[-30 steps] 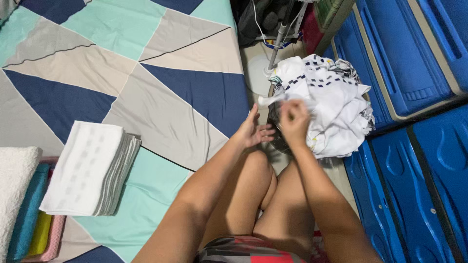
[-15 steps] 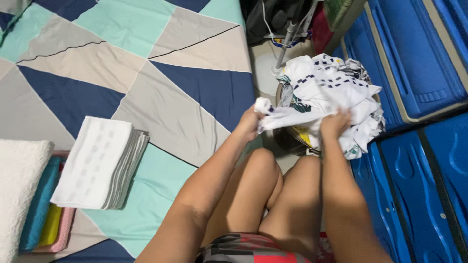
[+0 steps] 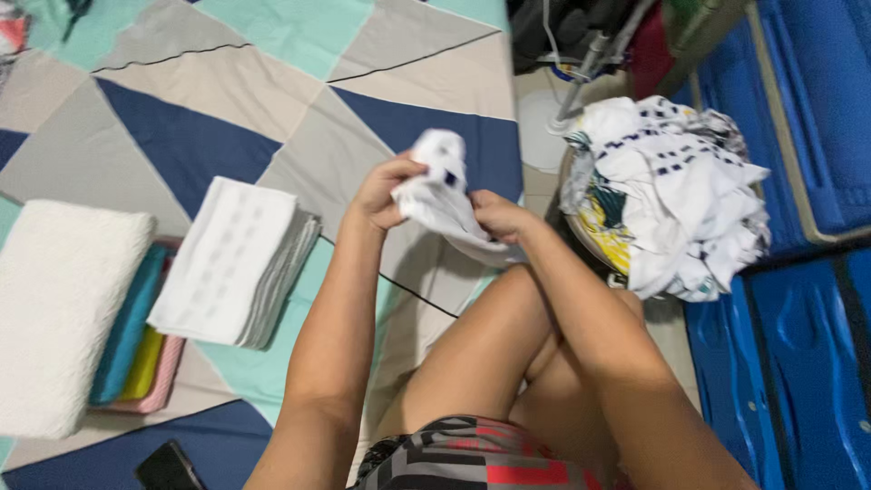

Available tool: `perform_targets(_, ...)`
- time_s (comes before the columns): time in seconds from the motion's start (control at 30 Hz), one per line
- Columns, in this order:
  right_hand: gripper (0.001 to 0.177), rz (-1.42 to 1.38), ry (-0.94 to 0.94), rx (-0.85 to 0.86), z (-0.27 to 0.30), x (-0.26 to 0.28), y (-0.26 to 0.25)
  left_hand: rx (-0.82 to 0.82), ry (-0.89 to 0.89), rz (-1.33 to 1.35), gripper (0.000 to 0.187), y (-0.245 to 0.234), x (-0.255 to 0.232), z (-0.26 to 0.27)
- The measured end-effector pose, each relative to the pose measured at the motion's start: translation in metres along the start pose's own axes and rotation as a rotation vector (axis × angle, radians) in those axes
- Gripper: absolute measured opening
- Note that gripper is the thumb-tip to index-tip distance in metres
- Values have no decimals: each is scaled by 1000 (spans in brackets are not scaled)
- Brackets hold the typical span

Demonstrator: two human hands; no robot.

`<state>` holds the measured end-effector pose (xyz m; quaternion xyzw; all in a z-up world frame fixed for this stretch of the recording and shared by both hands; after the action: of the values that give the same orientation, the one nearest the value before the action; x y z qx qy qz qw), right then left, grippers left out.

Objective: The person sits on a bed and repeatedly folds white towels with blue square patterns, stacking them neatly beside other folded towels. The person handles each towel one at a time, smoothing and aligning edges before placing it on the growing stack.

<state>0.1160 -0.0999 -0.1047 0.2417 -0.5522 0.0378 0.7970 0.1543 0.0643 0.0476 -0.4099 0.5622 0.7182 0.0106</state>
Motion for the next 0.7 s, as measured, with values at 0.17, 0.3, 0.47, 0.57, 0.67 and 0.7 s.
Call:
perform_targets(0.17, 43, 174, -99, -542, -26, 16, 20, -283, 413, 59, 42, -44, -55, 63)
perform_targets(0.3, 43, 82, -118, -339, -42, 1, 41, -372, 176, 6, 26, -107, -29, 77)
perform_targets(0.47, 41, 58, 203, -413, -33, -66, 48, -939, -26, -270, 40, -246, 39, 86)
perform_targets(0.57, 31, 141, 54, -598, -38, -72, 28, -1153, 53, -517, 43, -298, 64, 105)
perform_targets(0.67, 23, 278, -37, -745, -57, -59, -2, -1142, 184, -449, 42, -321, 72, 100)
perform_targets(0.7, 25, 266, -75, -780, -65, -52, -11, -1142, 180, -398, 41, -325, 70, 96)
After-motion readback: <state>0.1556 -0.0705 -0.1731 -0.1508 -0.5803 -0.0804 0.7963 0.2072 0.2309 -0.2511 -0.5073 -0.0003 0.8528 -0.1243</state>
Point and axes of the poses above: each hand's wrist, its own z-axis away from the middle knuckle, its own y-axis out of the palm, x = y × z, the point moved 6 cm from there along -z, towards the middle knuckle, and after that the axes turned 1 degree about y, right-handed, at the moved point
